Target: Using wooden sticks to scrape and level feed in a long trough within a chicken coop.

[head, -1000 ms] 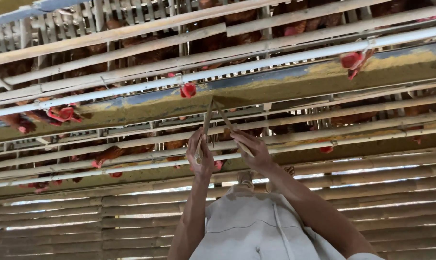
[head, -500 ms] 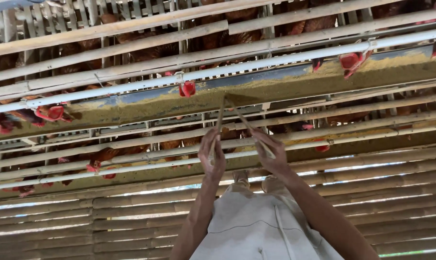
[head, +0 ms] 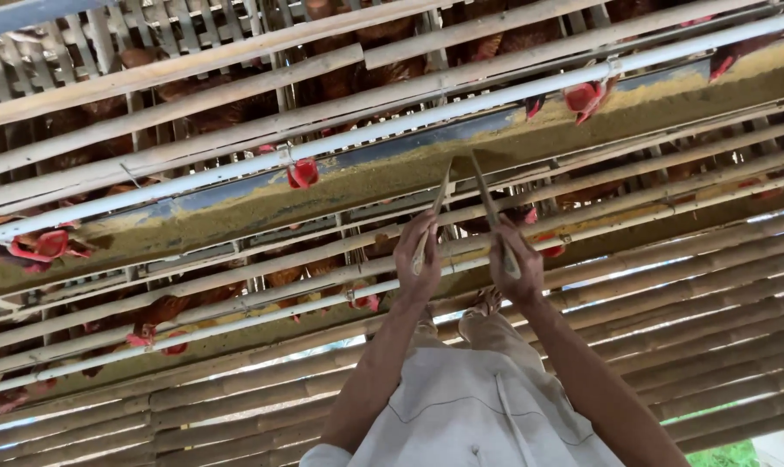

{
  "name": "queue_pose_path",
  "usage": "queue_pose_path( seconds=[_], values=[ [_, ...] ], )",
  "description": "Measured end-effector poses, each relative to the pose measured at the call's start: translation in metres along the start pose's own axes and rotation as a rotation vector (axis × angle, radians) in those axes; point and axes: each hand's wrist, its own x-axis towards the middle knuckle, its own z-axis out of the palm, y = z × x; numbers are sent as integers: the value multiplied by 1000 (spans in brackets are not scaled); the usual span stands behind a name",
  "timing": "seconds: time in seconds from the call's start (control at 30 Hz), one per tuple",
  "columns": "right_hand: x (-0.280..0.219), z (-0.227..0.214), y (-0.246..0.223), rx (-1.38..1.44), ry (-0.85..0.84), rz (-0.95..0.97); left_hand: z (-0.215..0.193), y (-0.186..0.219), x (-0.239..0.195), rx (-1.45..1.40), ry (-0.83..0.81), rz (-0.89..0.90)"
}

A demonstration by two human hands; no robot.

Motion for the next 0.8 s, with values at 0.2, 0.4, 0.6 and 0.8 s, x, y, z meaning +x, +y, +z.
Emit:
queue_pose_path(
  seconds=[0.2, 0.4, 0.6, 0.8],
  values=[
    [11, 7, -82, 125, -158, -75, -41, 40, 2, 129, 95, 2],
    [9, 32, -113, 170, -351, -153, -91, 43, -15, 368, 218, -18],
    [-10, 93, -120, 283, -468, -212, -146, 15, -34, 551, 371, 40],
    [16, 105, -175, 391, -745, -356, -202, -16, -51, 663, 548, 23]
  ],
)
